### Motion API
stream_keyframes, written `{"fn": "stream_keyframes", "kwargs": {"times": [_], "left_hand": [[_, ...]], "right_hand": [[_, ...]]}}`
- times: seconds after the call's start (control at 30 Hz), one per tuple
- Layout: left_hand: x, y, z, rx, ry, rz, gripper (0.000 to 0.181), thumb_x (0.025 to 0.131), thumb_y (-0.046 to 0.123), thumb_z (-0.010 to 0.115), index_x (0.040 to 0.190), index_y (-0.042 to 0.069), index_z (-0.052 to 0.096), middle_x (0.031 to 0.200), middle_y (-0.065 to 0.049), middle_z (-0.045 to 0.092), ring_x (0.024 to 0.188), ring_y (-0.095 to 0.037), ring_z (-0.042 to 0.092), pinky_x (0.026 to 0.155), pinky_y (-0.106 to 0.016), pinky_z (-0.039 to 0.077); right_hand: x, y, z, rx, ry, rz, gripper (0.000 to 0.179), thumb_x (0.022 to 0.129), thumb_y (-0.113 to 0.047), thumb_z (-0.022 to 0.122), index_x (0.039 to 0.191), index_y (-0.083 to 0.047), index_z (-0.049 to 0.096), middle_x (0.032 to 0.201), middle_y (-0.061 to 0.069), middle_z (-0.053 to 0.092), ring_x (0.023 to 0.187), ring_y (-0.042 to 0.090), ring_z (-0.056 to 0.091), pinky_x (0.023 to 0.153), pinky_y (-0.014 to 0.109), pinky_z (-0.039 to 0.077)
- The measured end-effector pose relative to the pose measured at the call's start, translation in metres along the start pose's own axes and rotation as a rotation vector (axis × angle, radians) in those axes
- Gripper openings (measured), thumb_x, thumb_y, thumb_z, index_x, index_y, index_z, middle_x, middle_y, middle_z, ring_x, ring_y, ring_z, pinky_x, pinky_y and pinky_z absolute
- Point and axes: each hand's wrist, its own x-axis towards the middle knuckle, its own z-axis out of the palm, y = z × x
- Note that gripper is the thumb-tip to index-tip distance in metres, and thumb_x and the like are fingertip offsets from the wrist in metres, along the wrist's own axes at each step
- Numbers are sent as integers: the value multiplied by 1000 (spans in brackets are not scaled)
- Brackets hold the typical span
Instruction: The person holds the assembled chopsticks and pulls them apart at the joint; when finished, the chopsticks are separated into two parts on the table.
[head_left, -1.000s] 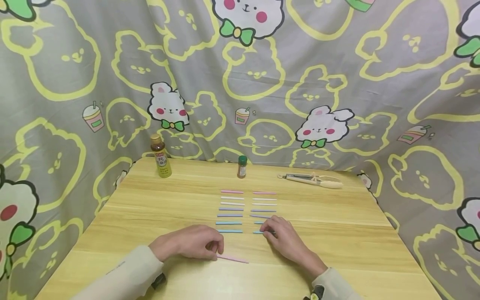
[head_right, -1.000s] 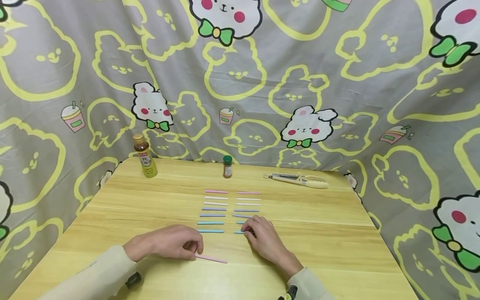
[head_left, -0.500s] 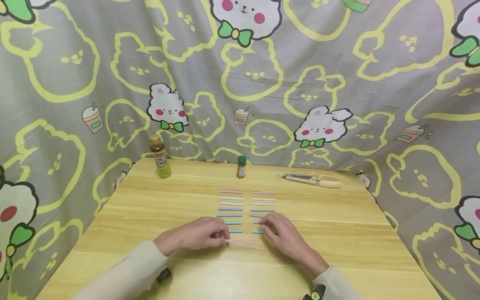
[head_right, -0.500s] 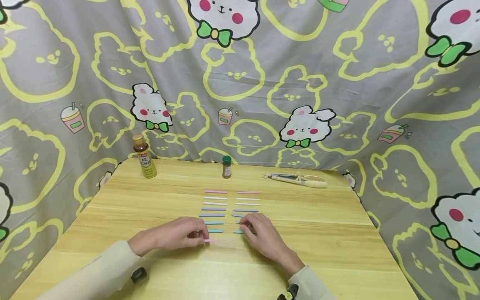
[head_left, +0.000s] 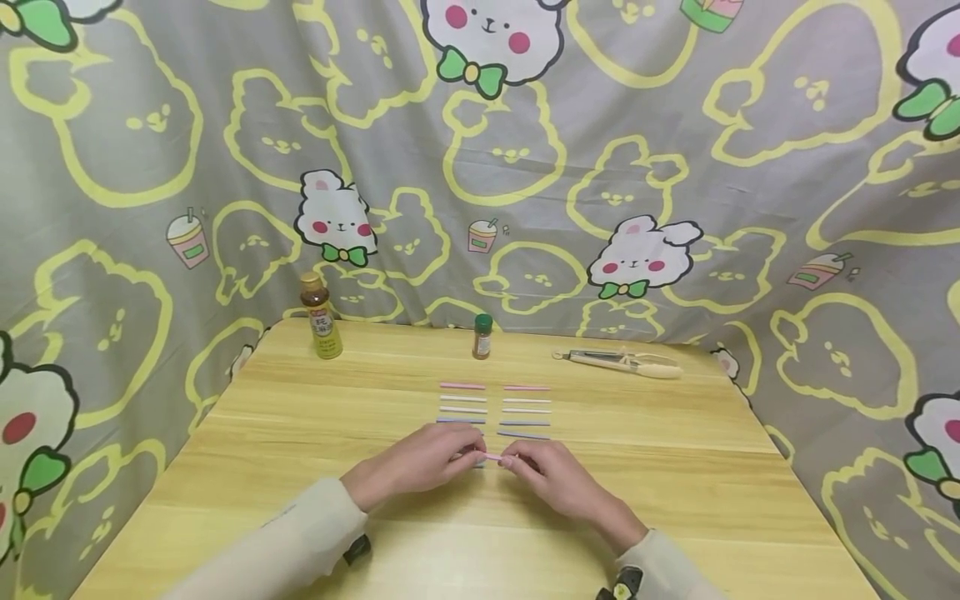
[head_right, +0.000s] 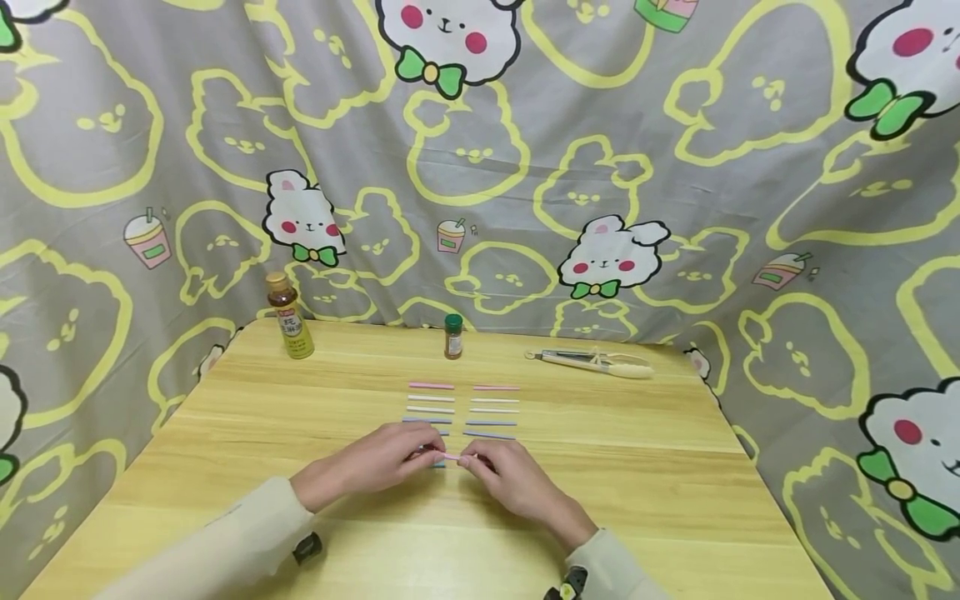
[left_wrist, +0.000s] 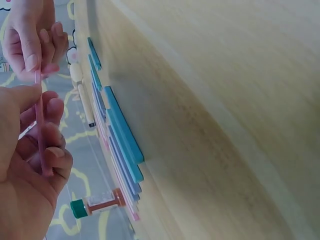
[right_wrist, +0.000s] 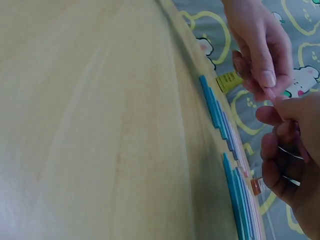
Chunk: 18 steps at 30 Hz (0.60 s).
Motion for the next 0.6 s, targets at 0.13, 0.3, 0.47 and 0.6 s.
{"fn": "stream_keyframes", "kwargs": {"times": [0.13, 0.3, 0.47, 0.6], "left_hand": [[1, -1, 2, 1, 10, -28, 20, 114, 25, 60, 107, 15, 76, 88, 15, 63, 75, 0, 51, 70, -19, 48], [1, -2, 4, -1, 26, -36, 21, 115, 24, 59, 111, 13, 76, 85, 13, 61, 71, 0, 47, 65, -19, 45], [0, -2, 4, 2, 40, -30, 19, 114, 19, 59, 115, 10, 75, 91, 6, 70, 71, 1, 48, 67, -18, 47], [-1, -4, 1, 8, 39, -11, 17, 114, 18, 59, 114, 10, 75, 91, 4, 70, 72, -1, 50, 69, -20, 49]], "right_hand": [[-1, 3, -2, -2, 27, 18, 25, 113, -29, 61, 108, -10, 76, 74, -14, 51, 63, -3, 41, 57, 19, 38], [-1, 4, -6, -10, 36, 32, 24, 113, -29, 62, 107, -11, 76, 76, -12, 56, 64, -3, 44, 57, 19, 41], [-1, 6, -12, -36, 52, 29, 22, 112, -26, 63, 101, -12, 75, 75, -7, 62, 63, -3, 44, 57, 20, 42], [0, 8, -16, -56, 42, 0, 22, 112, -26, 63, 98, -12, 73, 75, -8, 62, 63, -2, 45, 56, 21, 42]]}}
